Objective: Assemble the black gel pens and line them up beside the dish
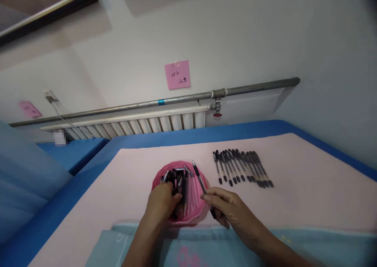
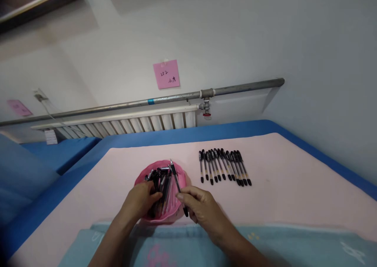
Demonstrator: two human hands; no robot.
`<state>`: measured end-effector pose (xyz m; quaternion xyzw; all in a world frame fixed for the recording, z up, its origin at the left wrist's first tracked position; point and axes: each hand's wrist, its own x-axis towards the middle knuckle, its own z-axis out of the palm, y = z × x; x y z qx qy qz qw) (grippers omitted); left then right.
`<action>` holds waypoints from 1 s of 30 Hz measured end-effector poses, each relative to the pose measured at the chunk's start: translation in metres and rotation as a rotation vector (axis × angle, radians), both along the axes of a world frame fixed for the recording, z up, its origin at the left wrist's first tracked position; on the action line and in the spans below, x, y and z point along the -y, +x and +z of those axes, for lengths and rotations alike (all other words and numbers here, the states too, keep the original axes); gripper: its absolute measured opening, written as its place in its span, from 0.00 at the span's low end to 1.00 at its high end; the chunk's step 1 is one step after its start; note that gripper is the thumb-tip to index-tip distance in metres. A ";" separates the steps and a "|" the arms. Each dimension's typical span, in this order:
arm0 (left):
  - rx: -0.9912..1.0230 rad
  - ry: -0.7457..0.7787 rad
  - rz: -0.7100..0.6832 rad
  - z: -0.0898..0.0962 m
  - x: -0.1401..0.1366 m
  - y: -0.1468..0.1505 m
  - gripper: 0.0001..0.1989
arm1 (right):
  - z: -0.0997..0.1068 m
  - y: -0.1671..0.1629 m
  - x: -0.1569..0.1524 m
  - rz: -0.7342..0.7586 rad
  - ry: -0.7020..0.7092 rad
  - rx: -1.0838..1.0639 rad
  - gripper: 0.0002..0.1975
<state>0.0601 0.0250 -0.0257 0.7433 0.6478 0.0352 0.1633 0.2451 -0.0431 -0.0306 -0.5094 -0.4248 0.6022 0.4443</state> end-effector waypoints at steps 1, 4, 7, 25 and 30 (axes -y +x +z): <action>0.002 -0.015 -0.010 0.000 0.000 0.001 0.10 | 0.000 0.000 0.000 0.001 -0.002 -0.001 0.10; 0.065 -0.045 0.006 -0.001 -0.001 0.001 0.07 | -0.001 0.001 -0.001 0.020 -0.003 0.003 0.10; 0.135 -0.066 0.030 0.001 -0.004 -0.003 0.06 | 0.000 0.001 -0.001 0.025 -0.001 0.010 0.10; 0.365 -0.145 0.063 -0.003 -0.005 -0.006 0.05 | -0.003 0.000 -0.001 0.031 0.012 0.066 0.11; 0.619 -0.207 0.087 -0.002 -0.003 -0.008 0.03 | -0.001 -0.001 0.000 0.046 0.034 0.101 0.11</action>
